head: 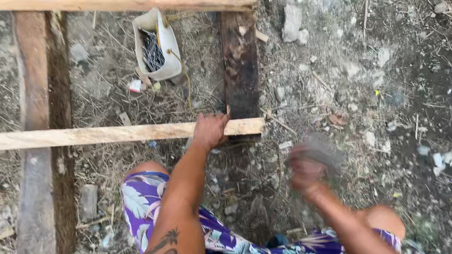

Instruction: The person positions a long wooden plank across two vertical supports and hammers nails to secure it. They repeat this process for a second plank, using a hammer and nails from a nearby container.

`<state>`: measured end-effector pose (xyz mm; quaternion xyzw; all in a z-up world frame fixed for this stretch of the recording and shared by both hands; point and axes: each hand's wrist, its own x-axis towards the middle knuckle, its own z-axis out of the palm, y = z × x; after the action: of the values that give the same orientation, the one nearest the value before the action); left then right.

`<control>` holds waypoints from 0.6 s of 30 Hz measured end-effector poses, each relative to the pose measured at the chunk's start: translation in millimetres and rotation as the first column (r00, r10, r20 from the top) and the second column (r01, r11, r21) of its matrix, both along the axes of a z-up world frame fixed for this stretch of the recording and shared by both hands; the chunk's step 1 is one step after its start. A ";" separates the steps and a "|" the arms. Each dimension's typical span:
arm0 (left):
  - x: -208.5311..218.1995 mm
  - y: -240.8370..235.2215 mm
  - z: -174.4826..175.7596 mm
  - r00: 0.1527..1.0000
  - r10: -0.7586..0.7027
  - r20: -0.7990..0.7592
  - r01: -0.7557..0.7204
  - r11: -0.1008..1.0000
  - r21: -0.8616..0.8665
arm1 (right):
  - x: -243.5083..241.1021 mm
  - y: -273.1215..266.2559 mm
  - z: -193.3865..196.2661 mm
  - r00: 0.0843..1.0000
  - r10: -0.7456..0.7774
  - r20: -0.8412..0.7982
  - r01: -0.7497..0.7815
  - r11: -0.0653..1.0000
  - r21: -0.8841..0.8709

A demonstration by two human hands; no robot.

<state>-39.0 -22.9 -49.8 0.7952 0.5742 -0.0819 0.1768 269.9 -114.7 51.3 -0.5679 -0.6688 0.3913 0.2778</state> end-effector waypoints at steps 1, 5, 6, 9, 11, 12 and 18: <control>1.8 6.3 3.6 1.000 0.014 0.025 -0.015 0.998 0.058 | -5.4 2.9 -23.6 0.957 0.074 0.281 -0.052 0.995 -0.084; -1.1 5.7 14.9 1.000 0.024 0.016 -0.025 0.998 0.064 | 1.0 32.4 -36.2 0.905 -0.172 -0.389 0.027 0.936 -0.351; 4.7 -0.6 17.7 1.000 0.024 0.002 -0.024 1.000 0.006 | 15.1 39.0 -15.4 0.565 -0.348 -0.748 -0.055 0.889 -0.455; 6.6 3.7 15.0 0.998 0.032 0.047 -0.031 0.999 -0.018 | 43.0 62.2 29.6 0.246 -0.177 -0.953 -0.071 0.977 -0.200; 7.7 -4.1 13.5 0.999 0.009 0.033 -0.010 1.000 0.015 | 52.7 48.3 41.9 0.263 0.058 -0.963 0.008 0.998 0.063; 6.0 -0.4 12.1 1.000 0.002 0.026 -0.003 0.999 0.045 | 49.2 42.4 35.9 0.286 0.150 -0.946 0.049 0.984 0.171; 6.3 3.4 20.9 1.000 -0.001 0.002 0.001 1.000 -0.020 | -14.0 -5.6 -51.2 0.937 0.118 0.327 -0.102 0.992 -0.068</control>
<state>-32.7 -19.5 -28.9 0.7938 0.5727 -0.0872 0.1854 255.9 -120.3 0.0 -0.5940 -0.7265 0.3220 0.1249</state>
